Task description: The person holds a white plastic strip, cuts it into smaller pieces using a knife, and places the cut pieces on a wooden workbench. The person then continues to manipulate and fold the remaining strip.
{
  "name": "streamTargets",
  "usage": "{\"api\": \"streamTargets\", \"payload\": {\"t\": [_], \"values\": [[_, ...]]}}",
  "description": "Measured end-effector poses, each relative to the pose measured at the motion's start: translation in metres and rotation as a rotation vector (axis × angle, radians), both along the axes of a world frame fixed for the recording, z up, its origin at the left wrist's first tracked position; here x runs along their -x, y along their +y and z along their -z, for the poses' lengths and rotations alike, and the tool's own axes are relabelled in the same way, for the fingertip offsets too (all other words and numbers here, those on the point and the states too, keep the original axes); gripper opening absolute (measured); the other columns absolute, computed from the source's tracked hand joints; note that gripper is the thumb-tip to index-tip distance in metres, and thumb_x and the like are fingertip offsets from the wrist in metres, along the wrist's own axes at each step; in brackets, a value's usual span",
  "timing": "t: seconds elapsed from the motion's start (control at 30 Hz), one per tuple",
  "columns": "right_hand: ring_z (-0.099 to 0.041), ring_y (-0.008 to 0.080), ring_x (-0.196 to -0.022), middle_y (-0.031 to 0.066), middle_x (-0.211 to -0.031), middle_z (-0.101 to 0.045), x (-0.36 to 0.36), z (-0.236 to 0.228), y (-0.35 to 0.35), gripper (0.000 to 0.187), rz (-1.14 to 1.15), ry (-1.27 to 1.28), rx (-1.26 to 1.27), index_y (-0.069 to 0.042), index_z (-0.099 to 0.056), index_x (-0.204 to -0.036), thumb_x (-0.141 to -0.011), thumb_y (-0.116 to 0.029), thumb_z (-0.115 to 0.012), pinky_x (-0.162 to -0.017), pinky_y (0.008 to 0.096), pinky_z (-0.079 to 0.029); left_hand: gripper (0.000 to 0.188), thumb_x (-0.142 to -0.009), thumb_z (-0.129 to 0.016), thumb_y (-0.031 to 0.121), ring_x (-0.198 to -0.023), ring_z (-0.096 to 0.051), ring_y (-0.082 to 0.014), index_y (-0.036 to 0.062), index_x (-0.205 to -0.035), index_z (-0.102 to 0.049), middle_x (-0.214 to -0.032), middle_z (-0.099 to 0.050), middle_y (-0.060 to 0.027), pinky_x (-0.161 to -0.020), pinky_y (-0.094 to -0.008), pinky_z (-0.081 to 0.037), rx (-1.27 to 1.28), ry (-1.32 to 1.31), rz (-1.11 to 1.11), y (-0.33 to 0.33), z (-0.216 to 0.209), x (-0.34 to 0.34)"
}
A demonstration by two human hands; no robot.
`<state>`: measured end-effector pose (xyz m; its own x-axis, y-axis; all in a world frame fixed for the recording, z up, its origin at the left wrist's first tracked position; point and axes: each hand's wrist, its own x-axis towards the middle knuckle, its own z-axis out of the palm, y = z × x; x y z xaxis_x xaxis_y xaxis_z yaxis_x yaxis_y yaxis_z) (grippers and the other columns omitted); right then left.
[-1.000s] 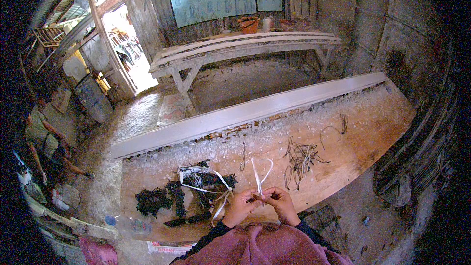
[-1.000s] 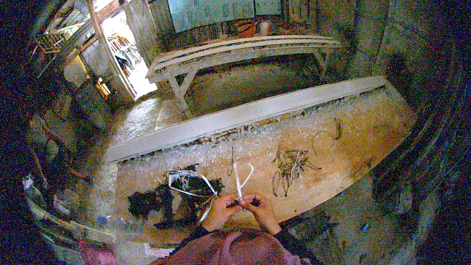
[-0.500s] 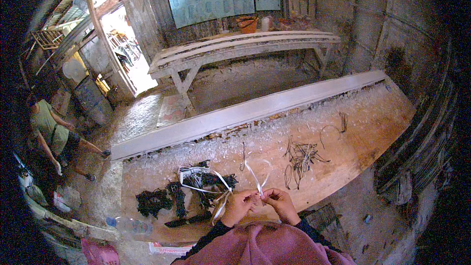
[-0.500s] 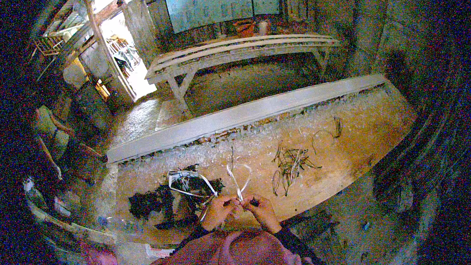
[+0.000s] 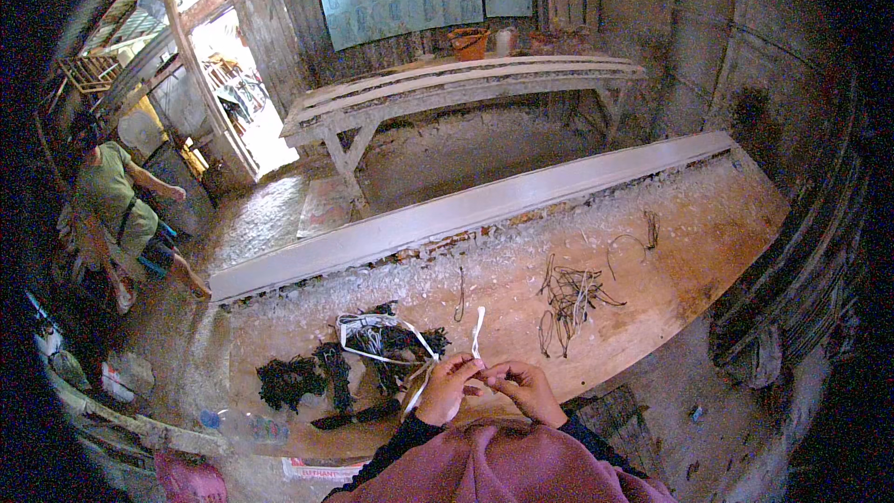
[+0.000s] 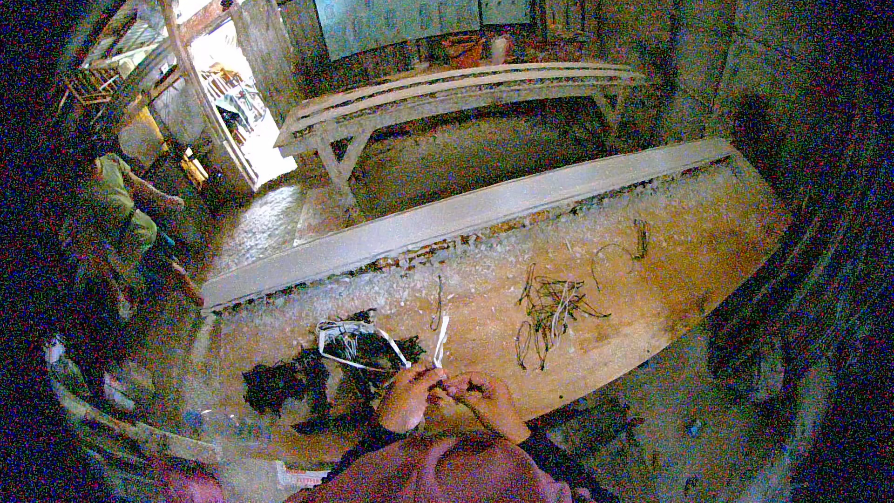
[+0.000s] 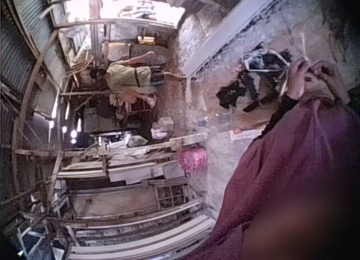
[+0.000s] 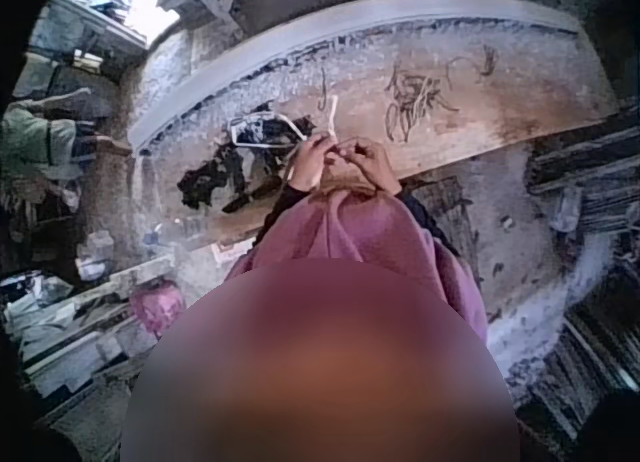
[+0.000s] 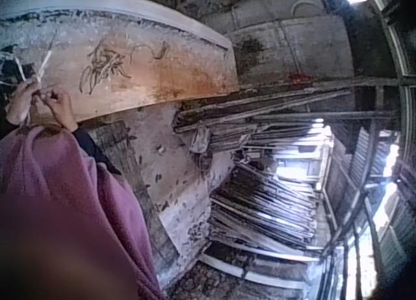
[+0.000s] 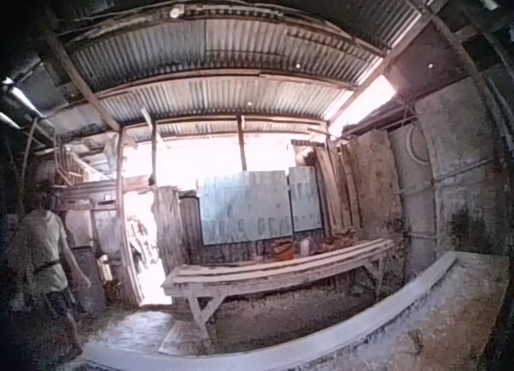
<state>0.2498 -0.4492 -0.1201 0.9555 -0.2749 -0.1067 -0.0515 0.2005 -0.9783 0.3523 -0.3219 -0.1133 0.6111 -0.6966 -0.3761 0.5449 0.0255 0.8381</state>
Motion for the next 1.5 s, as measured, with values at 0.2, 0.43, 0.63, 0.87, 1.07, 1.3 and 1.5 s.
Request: {"api": "streamTargets", "payload": {"t": [0.2, 0.43, 0.63, 0.87, 1.07, 1.3, 1.5], "values": [[-0.056, 0.0173, -0.090, 0.0072, -0.096, -0.062, 0.000, 0.007, -0.001, 0.020, -0.034, -0.087, 0.120, -0.003, -0.061, -0.099, -0.080, -0.011, -0.057, -0.082, 0.0296, -0.043, 0.009, -0.083, -0.053, 0.013, -0.062, -0.053, -0.0128, 0.0054, -0.088, -0.054, -0.078, -0.058, -0.0044, -0.050, -0.0244, -0.043, 0.053, 0.072, -0.095, 0.000, -0.004, 0.001], [-0.057, 0.0184, -0.089, 0.0073, -0.094, -0.062, 0.002, 0.002, 0.002, 0.019, -0.012, -0.107, 0.266, -0.003, -0.062, -0.095, -0.076, -0.009, -0.061, -0.080, 0.0299, -0.043, 0.008, -0.083, -0.056, 0.016, -0.072, -0.055, -0.0118, 0.0080, -0.086, -0.055, -0.082, -0.059, -0.0033, -0.055, -0.0244, -0.044, 0.094, 0.068, -0.067, 0.003, 0.000, -0.001], [-0.057, 0.0146, -0.081, 0.0073, -0.086, -0.061, 0.003, -0.006, 0.004, 0.010, 0.086, -0.178, 0.262, 0.000, -0.061, -0.085, -0.076, -0.005, -0.062, -0.076, 0.0253, -0.043, 0.007, -0.081, -0.058, 0.014, -0.077, -0.057, -0.0105, 0.0097, -0.081, -0.052, -0.084, -0.060, -0.0027, -0.055, -0.0245, -0.045, 0.112, 0.062, -0.073, 0.006, 0.005, 0.001], [-0.056, 0.0132, -0.077, 0.0039, -0.080, -0.059, -0.002, 0.005, 0.002, 0.010, 0.226, -0.064, -0.222, -0.002, -0.059, -0.085, -0.080, -0.010, -0.059, -0.072, 0.0263, -0.045, 0.013, -0.080, -0.059, 0.009, -0.079, -0.056, -0.0109, 0.0105, -0.086, -0.047, -0.085, -0.058, -0.0026, -0.056, -0.0257, -0.049, 0.156, -0.099, -0.044, 0.002, 0.012, 0.008], [-0.057, 0.0142, -0.078, 0.0082, -0.085, -0.062, -0.001, 0.005, 0.002, 0.010, 0.179, -0.055, -0.190, 0.001, -0.059, -0.087, -0.078, -0.004, -0.060, -0.074, 0.0266, -0.045, 0.015, -0.080, -0.059, 0.007, -0.079, -0.056, -0.0121, 0.0099, -0.085, -0.045, -0.086, -0.058, -0.0042, -0.055, -0.0255, -0.050, 0.209, -0.067, -0.065, 0.002, 0.012, 0.008], [-0.056, 0.0115, -0.082, 0.0068, -0.087, -0.063, 0.001, -0.002, 0.001, 0.010, 0.076, 0.023, 0.061, 0.001, -0.061, -0.086, -0.078, -0.005, -0.060, -0.076, 0.0245, -0.044, 0.016, -0.079, -0.059, 0.006, -0.074, -0.057, -0.0145, 0.0092, -0.082, -0.043, -0.084, -0.057, -0.0066, -0.054, -0.0261, -0.049, 0.227, -0.139, -0.140, 0.004, 0.011, 0.011], [-0.052, 0.0099, -0.079, 0.0026, -0.084, -0.058, -0.002, 0.016, -0.001, 0.011, 0.017, -0.004, 0.138, -0.001, -0.056, -0.085, -0.081, -0.010, -0.059, -0.073, 0.0229, -0.043, 0.016, -0.079, -0.059, 0.007, -0.071, -0.056, -0.0131, 0.0091, -0.081, -0.044, -0.080, -0.057, -0.0058, -0.052, -0.0253, -0.049, 0.270, -0.103, -0.164, 0.003, 0.013, 0.011]]}}
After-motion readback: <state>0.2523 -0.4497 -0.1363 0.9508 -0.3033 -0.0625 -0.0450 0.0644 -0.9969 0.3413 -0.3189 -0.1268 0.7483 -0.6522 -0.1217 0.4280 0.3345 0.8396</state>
